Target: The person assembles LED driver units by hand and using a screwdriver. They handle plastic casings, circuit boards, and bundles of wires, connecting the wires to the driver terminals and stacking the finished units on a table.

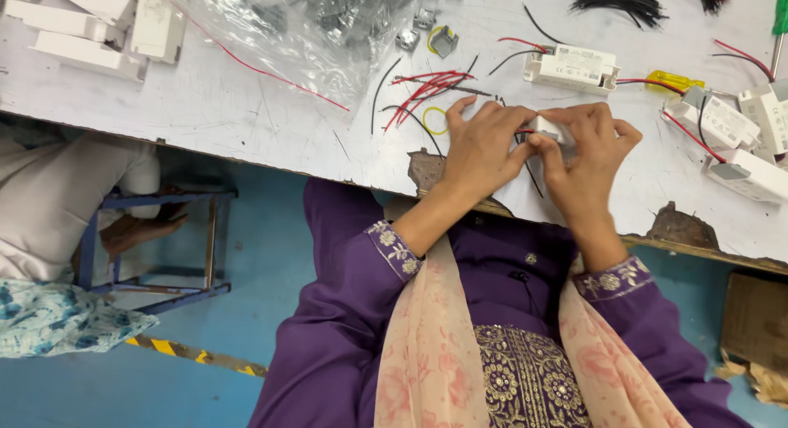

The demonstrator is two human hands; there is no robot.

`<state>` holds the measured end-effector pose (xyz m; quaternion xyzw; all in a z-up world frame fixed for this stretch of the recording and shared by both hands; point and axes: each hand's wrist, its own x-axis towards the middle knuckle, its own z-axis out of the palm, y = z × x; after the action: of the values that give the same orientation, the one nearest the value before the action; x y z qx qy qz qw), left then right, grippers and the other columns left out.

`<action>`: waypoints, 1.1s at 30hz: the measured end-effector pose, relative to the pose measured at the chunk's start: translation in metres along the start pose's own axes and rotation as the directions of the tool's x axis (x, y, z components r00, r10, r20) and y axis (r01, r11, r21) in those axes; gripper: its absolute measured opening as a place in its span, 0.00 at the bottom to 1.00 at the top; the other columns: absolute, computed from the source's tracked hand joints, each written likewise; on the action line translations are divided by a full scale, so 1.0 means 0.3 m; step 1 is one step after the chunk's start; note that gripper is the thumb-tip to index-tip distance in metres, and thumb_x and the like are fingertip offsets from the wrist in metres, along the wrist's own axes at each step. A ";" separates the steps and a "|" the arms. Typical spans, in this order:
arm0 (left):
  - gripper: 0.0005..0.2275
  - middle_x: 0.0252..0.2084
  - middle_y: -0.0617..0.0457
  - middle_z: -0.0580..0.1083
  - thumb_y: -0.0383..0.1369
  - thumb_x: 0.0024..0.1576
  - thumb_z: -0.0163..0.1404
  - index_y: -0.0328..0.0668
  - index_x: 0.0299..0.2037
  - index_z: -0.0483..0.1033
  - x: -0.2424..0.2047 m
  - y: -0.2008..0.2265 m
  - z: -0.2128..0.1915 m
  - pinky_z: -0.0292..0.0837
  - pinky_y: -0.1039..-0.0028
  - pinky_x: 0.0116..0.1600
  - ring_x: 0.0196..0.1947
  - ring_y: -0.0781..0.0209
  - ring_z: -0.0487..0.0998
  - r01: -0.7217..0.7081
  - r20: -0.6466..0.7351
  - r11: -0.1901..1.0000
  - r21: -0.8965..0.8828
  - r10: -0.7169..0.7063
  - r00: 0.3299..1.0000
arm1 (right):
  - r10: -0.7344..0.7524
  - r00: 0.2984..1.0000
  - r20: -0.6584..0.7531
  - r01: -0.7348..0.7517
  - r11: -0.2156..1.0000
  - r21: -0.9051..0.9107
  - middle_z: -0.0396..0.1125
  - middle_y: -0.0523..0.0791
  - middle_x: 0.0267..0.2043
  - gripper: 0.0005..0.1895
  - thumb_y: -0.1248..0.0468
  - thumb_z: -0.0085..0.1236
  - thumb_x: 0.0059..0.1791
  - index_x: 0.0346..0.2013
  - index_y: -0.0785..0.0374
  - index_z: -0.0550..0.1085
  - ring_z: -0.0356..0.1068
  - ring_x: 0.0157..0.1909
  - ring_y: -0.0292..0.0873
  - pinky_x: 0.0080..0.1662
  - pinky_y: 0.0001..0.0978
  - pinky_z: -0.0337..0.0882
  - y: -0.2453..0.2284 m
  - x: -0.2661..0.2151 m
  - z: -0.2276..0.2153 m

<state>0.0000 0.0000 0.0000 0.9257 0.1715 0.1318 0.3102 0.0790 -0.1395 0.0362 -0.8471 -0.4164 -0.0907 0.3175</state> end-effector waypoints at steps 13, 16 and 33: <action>0.17 0.44 0.48 0.72 0.37 0.54 0.62 0.42 0.50 0.75 0.208 -0.206 -0.306 0.69 0.60 0.47 0.44 0.50 0.75 -0.121 -0.382 0.961 0.247 0.211 0.900 | -0.127 0.986 -0.103 0.090 0.948 -0.306 0.66 0.50 0.53 0.13 0.71 0.66 0.54 0.53 0.60 0.78 0.60 0.59 0.54 0.61 0.50 0.57 0.338 -0.092 -0.287; 0.14 0.42 0.46 0.72 0.35 0.47 0.63 0.41 0.42 0.77 0.284 -0.237 -0.241 0.73 0.58 0.43 0.43 0.46 0.75 -0.050 -0.302 0.929 0.368 0.170 0.938 | -0.122 0.984 -0.127 0.100 0.981 -0.168 0.65 0.47 0.58 0.16 0.69 0.64 0.53 0.56 0.61 0.74 0.61 0.63 0.51 0.65 0.47 0.58 0.322 -0.032 -0.214; 0.23 0.56 0.49 0.76 0.25 0.58 0.60 0.35 0.63 0.68 -0.034 0.061 -0.242 0.78 0.76 0.57 0.55 0.66 0.78 0.033 0.062 0.407 -0.913 0.057 0.996 | -0.057 0.992 0.117 0.004 0.913 0.409 0.68 0.49 0.60 0.24 0.66 0.64 0.52 0.63 0.61 0.73 0.71 0.59 0.46 0.58 0.38 0.70 0.008 0.018 -0.205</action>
<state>-0.0304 0.0205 0.0660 0.6132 0.0526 0.1676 0.7702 0.0911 -0.1747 0.0854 -0.7596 -0.4587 0.0469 0.4587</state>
